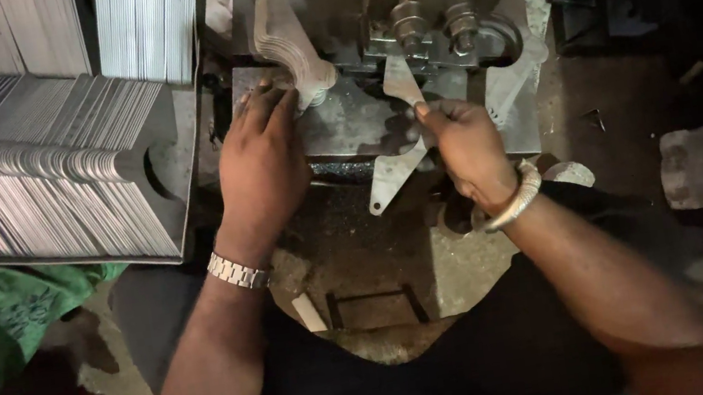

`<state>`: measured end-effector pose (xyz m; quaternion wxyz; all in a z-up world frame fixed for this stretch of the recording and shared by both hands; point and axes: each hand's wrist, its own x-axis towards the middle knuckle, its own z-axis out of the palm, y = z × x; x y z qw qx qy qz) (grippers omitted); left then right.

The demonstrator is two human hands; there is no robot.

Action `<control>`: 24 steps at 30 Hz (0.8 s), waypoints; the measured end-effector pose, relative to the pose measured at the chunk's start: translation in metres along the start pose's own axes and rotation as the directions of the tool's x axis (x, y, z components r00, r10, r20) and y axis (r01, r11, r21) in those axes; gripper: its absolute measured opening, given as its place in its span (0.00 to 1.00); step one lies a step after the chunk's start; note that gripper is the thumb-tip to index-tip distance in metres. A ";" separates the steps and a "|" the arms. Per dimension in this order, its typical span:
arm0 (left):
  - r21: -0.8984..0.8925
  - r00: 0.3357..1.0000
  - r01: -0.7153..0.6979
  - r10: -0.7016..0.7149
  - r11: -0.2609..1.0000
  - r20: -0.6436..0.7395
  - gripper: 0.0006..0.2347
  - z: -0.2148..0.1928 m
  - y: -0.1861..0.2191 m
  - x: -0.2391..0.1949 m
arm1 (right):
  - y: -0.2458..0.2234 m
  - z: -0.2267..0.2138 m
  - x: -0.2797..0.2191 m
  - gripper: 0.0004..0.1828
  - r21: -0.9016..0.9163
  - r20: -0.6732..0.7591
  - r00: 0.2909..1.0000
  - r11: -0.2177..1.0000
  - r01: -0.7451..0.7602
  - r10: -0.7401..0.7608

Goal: Operating a mechanical press to stamp or shape metal components.

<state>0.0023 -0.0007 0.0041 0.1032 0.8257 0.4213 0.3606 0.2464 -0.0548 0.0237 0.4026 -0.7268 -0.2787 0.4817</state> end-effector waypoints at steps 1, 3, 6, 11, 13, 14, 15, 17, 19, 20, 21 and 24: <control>-0.004 1.000 0.004 -0.004 1.000 0.013 0.15 -0.001 0.000 0.000 | 0.003 -0.001 -0.001 0.15 -0.001 0.005 1.000 1.000 -0.017 0.017; -0.001 1.000 0.015 -0.015 1.000 0.026 0.15 0.000 -0.002 -0.002 | 0.014 -0.001 -0.001 0.14 0.064 0.012 1.000 0.998 -0.026 0.025; 0.000 1.000 0.008 -0.008 1.000 0.029 0.14 0.000 -0.004 -0.002 | 0.019 0.001 -0.002 0.12 0.231 0.042 0.998 0.971 -0.062 0.054; -0.003 1.000 0.007 -0.007 1.000 0.030 0.14 -0.001 -0.004 -0.002 | 0.035 -0.007 0.007 0.10 0.297 0.116 0.991 0.949 -0.102 0.070; -0.003 0.999 0.014 -0.014 1.000 0.048 0.15 -0.002 -0.005 -0.001 | 0.036 -0.006 0.008 0.11 0.226 0.131 0.991 0.973 -0.048 0.018; -0.004 0.999 0.015 -0.014 1.000 0.047 0.15 -0.001 -0.005 -0.001 | 0.036 -0.006 0.007 0.11 0.225 0.130 0.991 0.973 -0.047 0.018; -0.006 0.999 0.008 -0.008 1.000 0.046 0.15 -0.001 -0.005 -0.001 | 0.034 -0.006 0.007 0.11 0.241 0.129 0.991 0.969 -0.056 0.025; -0.010 0.999 0.001 0.000 1.000 0.042 0.15 -0.002 -0.004 0.000 | 0.043 -0.008 0.012 0.11 0.256 0.127 0.991 0.965 -0.062 0.030; -0.002 0.999 0.010 -0.010 1.000 0.044 0.15 -0.004 -0.002 0.000 | 0.066 -0.012 0.027 0.12 0.220 0.122 0.985 0.971 0.092 -0.121; -0.001 0.999 0.013 -0.013 1.000 0.041 0.15 -0.004 -0.001 0.000 | 0.064 -0.010 0.019 0.12 0.217 0.125 0.985 0.972 0.093 -0.122; 0.006 0.999 0.009 -0.009 1.000 0.035 0.14 -0.005 -0.001 0.000 | 0.063 -0.008 0.011 0.11 0.034 0.092 0.973 0.978 0.207 -0.210; 0.016 1.000 0.000 -0.001 1.000 0.026 0.13 -0.003 -0.003 -0.001 | 0.064 0.003 -0.016 0.12 -0.266 0.053 0.953 0.916 0.300 -0.297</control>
